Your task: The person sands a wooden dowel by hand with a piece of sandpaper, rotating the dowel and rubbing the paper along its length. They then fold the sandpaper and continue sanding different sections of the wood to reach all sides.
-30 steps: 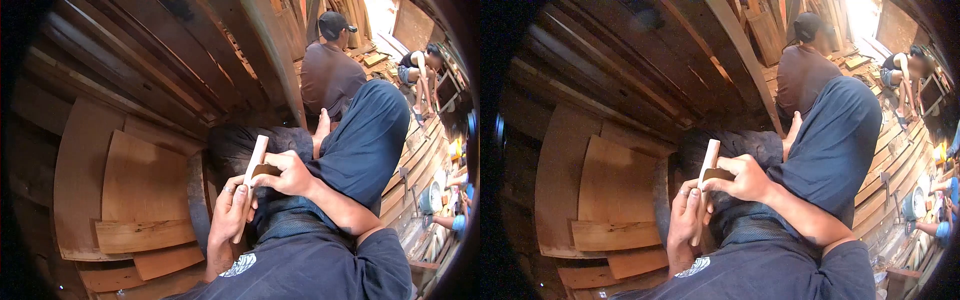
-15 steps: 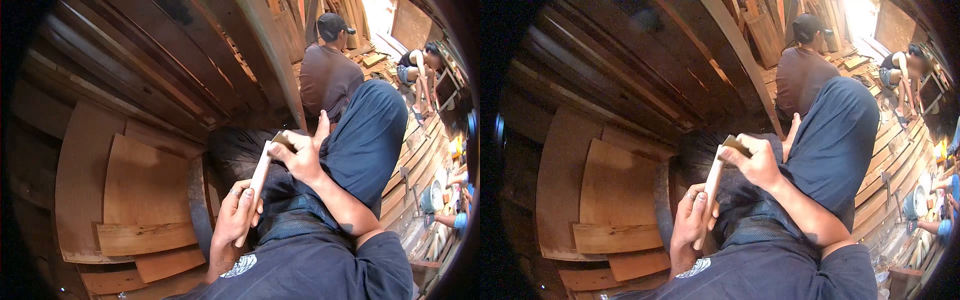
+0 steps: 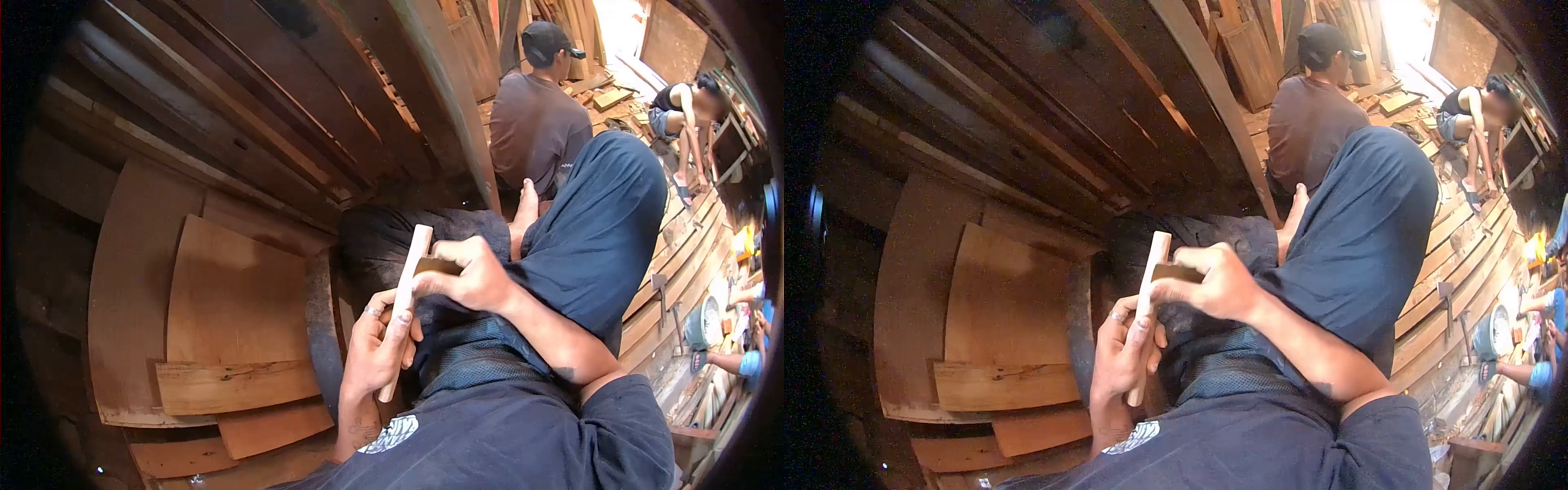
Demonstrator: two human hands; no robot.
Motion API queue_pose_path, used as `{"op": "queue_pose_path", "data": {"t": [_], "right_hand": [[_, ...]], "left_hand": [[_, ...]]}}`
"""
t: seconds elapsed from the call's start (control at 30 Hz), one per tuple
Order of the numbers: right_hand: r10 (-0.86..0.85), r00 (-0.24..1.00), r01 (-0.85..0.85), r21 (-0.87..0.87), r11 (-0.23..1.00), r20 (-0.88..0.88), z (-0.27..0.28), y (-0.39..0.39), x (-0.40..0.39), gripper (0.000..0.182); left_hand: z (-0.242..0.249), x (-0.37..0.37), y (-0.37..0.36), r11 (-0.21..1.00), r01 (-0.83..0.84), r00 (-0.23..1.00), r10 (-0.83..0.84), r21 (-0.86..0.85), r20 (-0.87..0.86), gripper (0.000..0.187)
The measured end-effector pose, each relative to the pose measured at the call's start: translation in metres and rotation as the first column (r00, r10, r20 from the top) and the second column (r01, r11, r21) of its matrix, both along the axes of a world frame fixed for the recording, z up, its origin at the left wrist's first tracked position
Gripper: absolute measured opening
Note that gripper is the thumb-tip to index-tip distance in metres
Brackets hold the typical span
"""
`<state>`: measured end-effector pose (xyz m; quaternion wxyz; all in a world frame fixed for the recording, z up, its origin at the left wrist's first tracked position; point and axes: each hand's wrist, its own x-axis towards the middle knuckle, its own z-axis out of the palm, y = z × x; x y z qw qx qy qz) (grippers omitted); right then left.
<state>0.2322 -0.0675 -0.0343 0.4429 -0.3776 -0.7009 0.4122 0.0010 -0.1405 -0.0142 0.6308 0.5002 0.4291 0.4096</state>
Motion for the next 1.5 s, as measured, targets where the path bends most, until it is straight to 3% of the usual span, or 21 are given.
{"op": "queue_pose_path", "data": {"t": [0.07,0.13,0.2,0.27,0.33,0.4,0.47,0.57,0.6,0.67,0.77,0.9,1.0,1.07,1.2,1.27,1.33,1.37,1.4,1.47,1.5], "right_hand": [[-0.168,0.937,0.149,-0.085,0.985,-0.306,0.005,0.006,-0.004,0.031],[-0.208,0.942,0.194,-0.081,0.978,-0.263,0.013,0.008,0.009,0.028],[-0.071,0.940,0.043,-0.093,0.995,-0.333,0.004,0.002,0.000,0.029],[0.092,0.996,-0.092,0.008,0.996,0.013,0.002,-0.002,0.002,0.027],[0.057,0.998,-0.057,-0.066,0.996,-0.012,0.002,-0.001,0.001,0.027],[-0.143,0.938,0.119,-0.095,0.988,-0.316,0.010,0.007,-0.001,0.029],[-0.200,0.939,0.163,-0.151,0.975,-0.279,0.005,0.011,0.015,0.028],[-0.033,0.955,0.023,-0.039,0.999,-0.294,0.004,-0.002,-0.006,0.028],[0.049,0.997,-0.045,0.072,0.996,-0.054,0.006,-0.005,0.000,0.026],[0.046,0.999,-0.046,0.001,0.999,-0.014,0.000,-0.002,0.001,0.027],[-0.219,0.918,0.194,-0.108,0.975,-0.330,0.003,0.010,0.001,0.030],[-0.035,0.983,0.066,0.167,0.984,-0.179,0.000,-0.003,-0.007,0.029],[-0.009,0.999,0.012,0.098,0.995,-0.034,-0.002,-0.004,-0.004,0.031],[-0.209,0.937,0.201,-0.059,0.978,-0.281,-0.002,0.006,-0.005,0.027],[-0.100,0.970,0.086,-0.074,0.994,-0.223,0.004,-0.002,-0.001,0.027],[0.114,0.993,-0.114,0.036,0.993,0.009,0.016,-0.010,-0.001,0.030],[-0.003,0.999,0.006,0.114,0.993,-0.032,0.005,-0.004,-0.004,0.029],[-0.133,0.983,0.126,-0.057,0.990,-0.126,0.004,0.000,-0.003,0.028],[-0.247,0.937,0.252,-0.012,0.968,-0.245,0.005,0.006,-0.004,0.027],[-0.296,0.952,0.302,0.086,0.949,-0.074,0.014,0.000,0.004,0.026],[-0.164,0.981,0.175,0.106,0.979,-0.109,0.011,-0.002,0.000,0.027]], "left_hand": [[-0.002,0.003,-0.001,1.000,0.018,0.999,-0.018,0.002,0.031,0.032],[-0.001,0.005,-0.002,0.998,0.059,0.998,-0.058,-0.008,0.018,0.033],[-0.003,0.005,0.000,0.999,0.049,0.998,-0.049,-0.007,0.041,0.033],[-0.003,0.002,0.000,1.000,0.019,1.000,-0.019,-0.003,0.021,0.033],[0.000,0.003,0.001,1.000,-0.023,0.998,0.022,-0.012,-0.055,0.034],[-0.002,0.004,-0.001,1.000,0.014,0.999,-0.015,-0.022,-0.029,0.034],[-0.002,0.005,0.000,0.996,0.089,0.996,-0.089,-0.006,-0.031,0.033],[-0.004,0.004,-0.001,0.998,0.067,0.998,-0.067,-0.006,0.004,0.033],[-0.003,0.003,0.000,0.999,0.039,0.999,-0.039,-0.002,0.007,0.033],[0.001,0.001,0.000,0.999,0.031,0.999,-0.032,-0.018,-0.032,0.035],[0.001,0.003,0.000,0.997,0.069,0.997,-0.070,-0.030,-0.028,0.036],[0.000,0.004,0.000,0.996,0.077,0.997,-0.078,-0.036,-0.029,0.041],[0.001,0.002,0.001,1.000,0.027,0.998,-0.027,-0.006,-0.059,0.040],[0.004,0.003,0.001,0.999,0.047,0.996,-0.047,0.002,-0.075,0.040],[0.000,0.001,0.001,0.995,0.094,0.995,-0.095,-0.035,-0.024,0.041],[0.000,-0.001,0.001,0.997,0.069,0.997,-0.069,-0.019,-0.025,0.041],[0.002,-0.003,0.000,0.997,0.067,0.996,-0.069,-0.033,-0.051,0.042],[0.004,-0.002,0.000,0.996,0.078,0.996,-0.080,-0.043,-0.047,0.043],[0.005,0.000,0.000,0.994,0.093,0.995,-0.096,-0.052,-0.042,0.043],[0.004,0.002,0.000,0.991,0.122,0.992,-0.123,-0.051,-0.019,0.046],[0.003,0.002,0.000,0.991,0.126,0.992,-0.126,-0.047,0.005,0.047]]}}
